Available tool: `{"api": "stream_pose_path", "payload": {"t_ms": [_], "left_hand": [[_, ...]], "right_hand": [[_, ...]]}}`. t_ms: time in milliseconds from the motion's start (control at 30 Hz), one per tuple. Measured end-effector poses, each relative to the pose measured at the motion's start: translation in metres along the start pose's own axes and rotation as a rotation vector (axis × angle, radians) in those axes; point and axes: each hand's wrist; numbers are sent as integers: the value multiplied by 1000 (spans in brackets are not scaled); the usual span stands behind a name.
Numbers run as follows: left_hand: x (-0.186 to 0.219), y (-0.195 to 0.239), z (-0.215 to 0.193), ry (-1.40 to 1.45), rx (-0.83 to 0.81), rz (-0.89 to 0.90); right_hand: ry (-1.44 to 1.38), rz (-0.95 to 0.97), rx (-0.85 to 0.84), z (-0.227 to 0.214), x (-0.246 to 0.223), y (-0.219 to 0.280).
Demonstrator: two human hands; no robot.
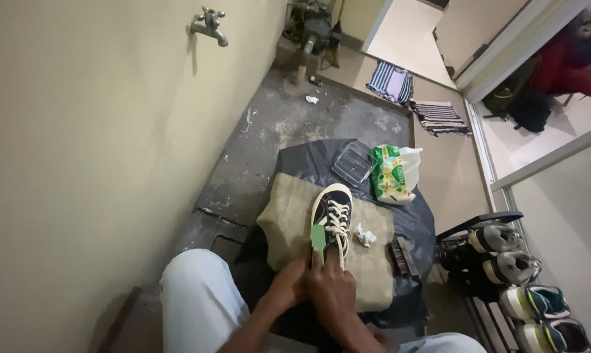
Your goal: The person scrubs a black and white sneaker with a green toothbrush, focusing on the white rubber sole and the upper fabric. The person rotates the shoe to clean different areas, including the toe cap and sides, while seated on the floor.
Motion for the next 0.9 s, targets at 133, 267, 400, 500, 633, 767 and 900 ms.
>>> {"api": "stream_pose_path", "payload": {"t_ms": [133,267,400,500,633,767,900], "left_hand": [[9,0,-6,-66,-94,-133],[6,3,-10,33,25,10],[1,3,-16,-5,-20,-23],[13,12,-30,0,-16,32],[3,3,-27,19,64,152],[-15,-8,-12,56,26,151],[-13,-13,-7,23,128,190]], "right_hand": [[-61,33,-55,8,12,-20],[-62,116,-241,35,33,-69],[-180,219,-261,41,39,-89],[-156,155,-209,13,26,-56],[-153,136,-401,-12,17,-21],[-182,184,-378,16,28,-49],[-90,156,-297,56,47,-97]]}}
Point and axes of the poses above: each hand's wrist, its own y-axis away from the middle knuckle, its own z-axis out of the palm, x = y × z, and after that the axes turned 13 degrees about -y, right-handed
